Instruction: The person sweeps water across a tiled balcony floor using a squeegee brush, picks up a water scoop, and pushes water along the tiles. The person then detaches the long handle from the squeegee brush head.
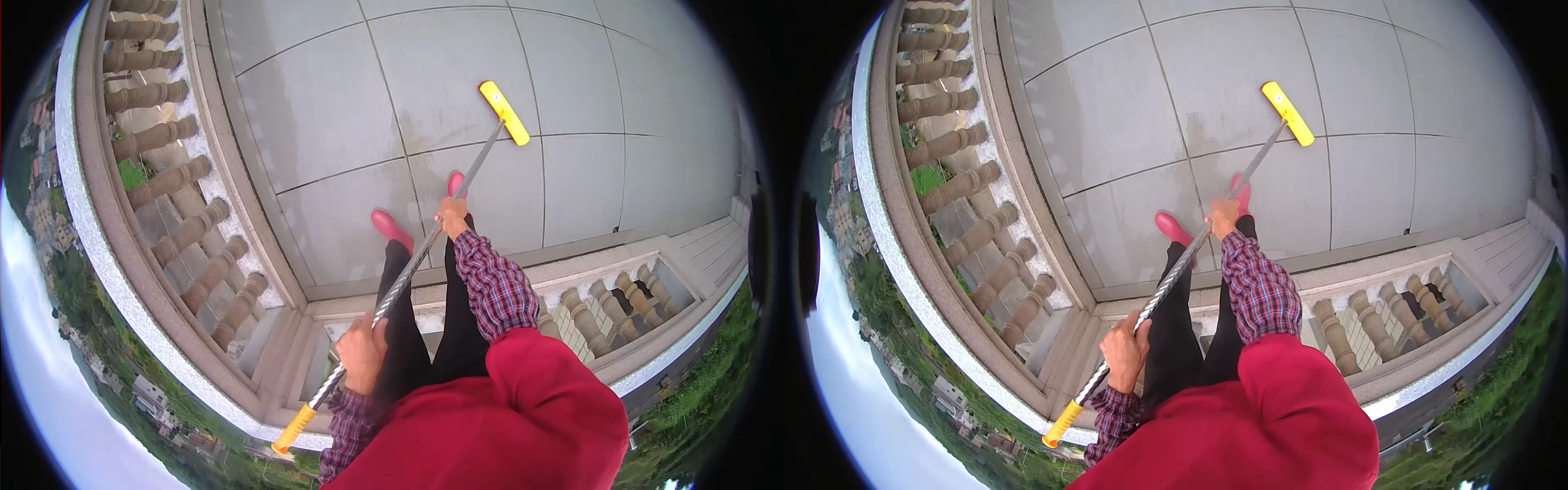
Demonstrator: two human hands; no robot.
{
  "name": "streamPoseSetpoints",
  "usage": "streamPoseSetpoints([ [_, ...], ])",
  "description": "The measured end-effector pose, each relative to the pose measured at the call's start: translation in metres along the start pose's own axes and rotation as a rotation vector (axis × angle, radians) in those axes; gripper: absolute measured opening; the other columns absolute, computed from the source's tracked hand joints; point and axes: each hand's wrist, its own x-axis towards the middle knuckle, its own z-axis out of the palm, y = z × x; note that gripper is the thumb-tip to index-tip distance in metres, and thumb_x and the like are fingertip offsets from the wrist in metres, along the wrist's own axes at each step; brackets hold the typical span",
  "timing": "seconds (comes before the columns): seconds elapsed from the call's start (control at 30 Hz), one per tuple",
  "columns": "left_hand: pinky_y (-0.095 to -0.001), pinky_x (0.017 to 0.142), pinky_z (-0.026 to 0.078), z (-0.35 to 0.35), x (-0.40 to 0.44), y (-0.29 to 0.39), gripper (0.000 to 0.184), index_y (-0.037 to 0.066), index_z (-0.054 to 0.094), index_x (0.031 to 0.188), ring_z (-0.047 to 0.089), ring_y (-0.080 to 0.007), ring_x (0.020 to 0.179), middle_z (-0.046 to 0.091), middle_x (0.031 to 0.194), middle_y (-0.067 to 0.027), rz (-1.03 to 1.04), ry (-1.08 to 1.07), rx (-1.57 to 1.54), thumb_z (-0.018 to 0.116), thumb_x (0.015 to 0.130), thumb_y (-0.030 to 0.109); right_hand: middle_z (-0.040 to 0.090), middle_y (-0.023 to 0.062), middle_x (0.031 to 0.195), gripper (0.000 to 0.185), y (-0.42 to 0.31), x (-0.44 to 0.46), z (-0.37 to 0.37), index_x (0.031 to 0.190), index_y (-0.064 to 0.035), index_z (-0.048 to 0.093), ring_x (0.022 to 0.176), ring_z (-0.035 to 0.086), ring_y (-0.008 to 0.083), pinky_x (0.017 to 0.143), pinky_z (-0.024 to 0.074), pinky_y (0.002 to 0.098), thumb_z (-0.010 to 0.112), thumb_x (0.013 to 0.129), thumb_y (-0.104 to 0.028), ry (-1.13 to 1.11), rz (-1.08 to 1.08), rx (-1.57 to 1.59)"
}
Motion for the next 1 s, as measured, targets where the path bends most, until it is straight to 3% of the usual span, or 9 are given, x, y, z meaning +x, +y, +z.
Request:
streamPoseSetpoints([
  [0.2,-0.0397,0.056,0.043,-0.039,-0.172,-0.167,0.027,0.004,0.063,0.087,0.057,-0.0348,0.063,0.059,0.065,-0.0170,-0.539,-0.079,-0.059,0.059,0.073,0.027,0.053,0.0180,0.070,0.025,0.158,-0.211,0.144,0.086,0.0026,0.032,0.057,0.057,0.0310,0.040,0.0473,0.0373,0.051,0.072,-0.005,-0.103,0.081,-0.387],
  [0.47,-0.0354,0.054,0.044,-0.074,-0.279,-0.151,0.035,-0.002,0.062,0.085,0.057,-0.0279,0.054,0.058,0.061,-0.0176,-1.005,-0.186,-0.121,0.062,0.069,0.029,0.053,0.0216,0.071,0.033,0.241,-0.335,0.160,0.092,0.0041,0.030,0.048,0.056,0.0296,0.037,0.0463,0.0367,0.051,0.072,-0.010,-0.459,0.217,-0.698],
  [0.6,-0.0369,0.046,0.039,-0.036,-0.246,-0.150,0.026,0.003,0.062,0.082,0.051,-0.0301,0.046,0.051,0.051,-0.0145,-0.948,0.022,-0.307,0.059,0.070,0.026,0.051,0.0218,0.067,0.029,0.232,-0.277,0.176,0.093,0.0046,0.031,0.044,0.054,0.0274,0.033,0.0433,0.0352,0.048,0.074,-0.009,-0.427,-0.123,-0.622],
  [0.67,-0.0367,0.046,0.039,-0.001,-0.195,-0.149,0.025,0.005,0.062,0.084,0.053,-0.0306,0.047,0.052,0.052,-0.0152,-0.797,0.174,-0.461,0.059,0.071,0.027,0.049,0.0169,0.063,0.028,0.144,-0.237,0.197,0.092,0.0071,0.030,0.039,0.051,0.0240,0.029,0.0407,0.0351,0.047,0.075,-0.007,-0.388,-0.139,-0.554],
  [0.7,-0.0299,0.044,0.034,-0.007,-0.153,-0.138,0.024,0.003,0.061,0.087,0.043,-0.0134,0.044,0.047,0.050,-0.0099,-0.800,0.077,-0.469,0.057,0.075,0.024,0.049,0.0167,0.063,0.026,0.113,-0.207,0.210,0.091,0.0085,0.031,0.039,0.050,0.0228,0.030,0.0403,0.0334,0.046,0.076,-0.007,-0.374,-0.208,-0.580],
  [0.8,-0.0304,0.048,0.038,0.014,-0.073,-0.128,0.029,0.001,0.060,0.092,0.048,-0.0152,0.046,0.053,0.055,-0.0143,-0.657,0.181,-0.539,0.058,0.075,0.026,0.050,0.0145,0.060,0.020,0.053,-0.127,0.244,0.082,0.0080,0.039,0.038,0.049,0.0199,0.032,0.0375,0.0336,0.048,0.075,-0.009,-0.405,-0.305,-0.592],
  [0.9,-0.0402,0.051,0.040,0.022,-0.074,-0.137,0.026,0.006,0.063,0.087,0.054,-0.0339,0.055,0.054,0.056,-0.0174,-0.738,0.120,-0.513,0.058,0.074,0.028,0.050,0.0145,0.059,0.017,0.070,-0.126,0.250,0.078,0.0069,0.040,0.040,0.050,0.0195,0.032,0.0385,0.0326,0.048,0.074,-0.007,-0.279,-0.317,-0.632],
  [0.97,-0.0388,0.052,0.041,0.036,-0.130,-0.153,0.029,0.006,0.062,0.090,0.055,-0.0322,0.054,0.055,0.058,-0.0172,-0.878,0.031,-0.620,0.059,0.074,0.029,0.053,0.0194,0.066,0.025,0.103,-0.175,0.230,0.084,0.0055,0.035,0.049,0.055,0.0305,0.039,0.0436,0.0387,0.052,0.071,-0.007,-0.270,-0.065,-0.536],
  [1.0,-0.0369,0.052,0.041,0.053,-0.173,-0.161,0.031,0.006,0.062,0.091,0.055,-0.0304,0.054,0.056,0.060,-0.0171,-0.880,0.057,-0.640,0.060,0.073,0.030,0.053,0.0243,0.068,0.026,0.175,-0.172,0.217,0.085,0.0048,0.034,0.061,0.056,0.0386,0.054,0.0450,0.0450,0.051,0.069,-0.007,-0.244,-0.304,-0.840],
])
